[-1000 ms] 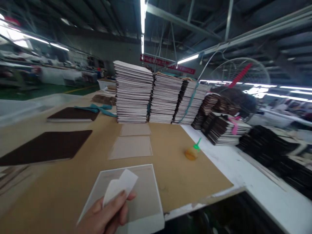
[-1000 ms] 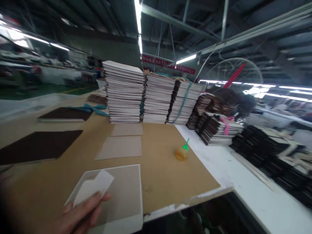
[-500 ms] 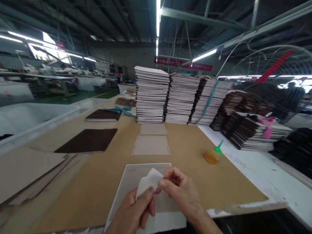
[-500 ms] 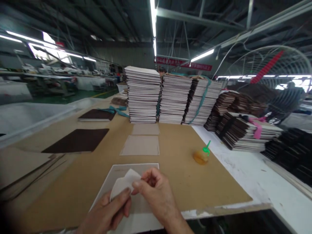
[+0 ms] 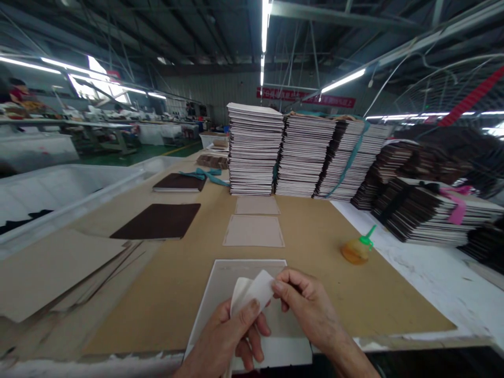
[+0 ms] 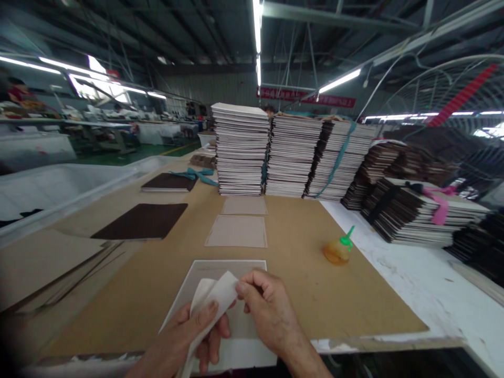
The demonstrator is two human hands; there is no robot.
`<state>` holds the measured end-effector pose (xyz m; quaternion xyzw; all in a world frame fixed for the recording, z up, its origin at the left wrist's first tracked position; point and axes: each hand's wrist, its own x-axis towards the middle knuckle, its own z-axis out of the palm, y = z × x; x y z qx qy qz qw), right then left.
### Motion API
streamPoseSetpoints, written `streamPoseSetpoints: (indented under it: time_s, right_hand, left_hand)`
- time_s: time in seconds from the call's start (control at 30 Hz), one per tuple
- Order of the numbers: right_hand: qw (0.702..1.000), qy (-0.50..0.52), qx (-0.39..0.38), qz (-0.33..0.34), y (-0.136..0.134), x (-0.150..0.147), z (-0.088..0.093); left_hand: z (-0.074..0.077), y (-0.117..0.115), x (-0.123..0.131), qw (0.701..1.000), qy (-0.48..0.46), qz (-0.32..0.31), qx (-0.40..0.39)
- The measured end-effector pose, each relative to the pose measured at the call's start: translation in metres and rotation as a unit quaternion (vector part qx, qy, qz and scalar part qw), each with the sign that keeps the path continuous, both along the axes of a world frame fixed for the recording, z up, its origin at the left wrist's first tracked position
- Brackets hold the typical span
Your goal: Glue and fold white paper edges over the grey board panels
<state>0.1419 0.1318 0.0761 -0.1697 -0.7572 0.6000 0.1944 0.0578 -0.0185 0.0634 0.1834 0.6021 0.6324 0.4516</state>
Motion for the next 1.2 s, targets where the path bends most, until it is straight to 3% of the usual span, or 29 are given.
streamPoseSetpoints:
  time_s: [0.27, 0.47, 0.63, 0.73, 0.97, 1.2]
  right_hand:
    - [0.997, -0.023, 0.069, 0.037, 0.0, 0.003, 0.005]
    - [0.997, -0.017, -0.035, 0.071, 0.0, 0.001, -0.004]
    - [0.999, -0.021, -0.046, 0.019, 0.003, 0.002, -0.007]
    - [0.997, -0.034, -0.057, -0.025, 0.008, 0.006, -0.01]
    - [0.996, -0.016, -0.091, 0.017, 0.009, 0.005, -0.01]
    - [0.989, 0.017, -0.089, -0.117, 0.019, 0.006, -0.011]
  left_hand:
    - [0.005, -0.001, -0.008, 0.999, -0.031, -0.036, -0.022]
    - [0.007, 0.003, -0.005, 0.999, -0.016, 0.003, -0.028]
    - [-0.006, 0.001, -0.009, 0.995, -0.023, 0.086, -0.036]
    - [-0.015, -0.004, -0.016, 0.996, -0.015, 0.086, -0.036]
    - [-0.016, -0.011, -0.021, 0.996, -0.026, 0.078, -0.041]
    - [-0.015, -0.02, -0.026, 0.994, -0.047, 0.102, -0.017]
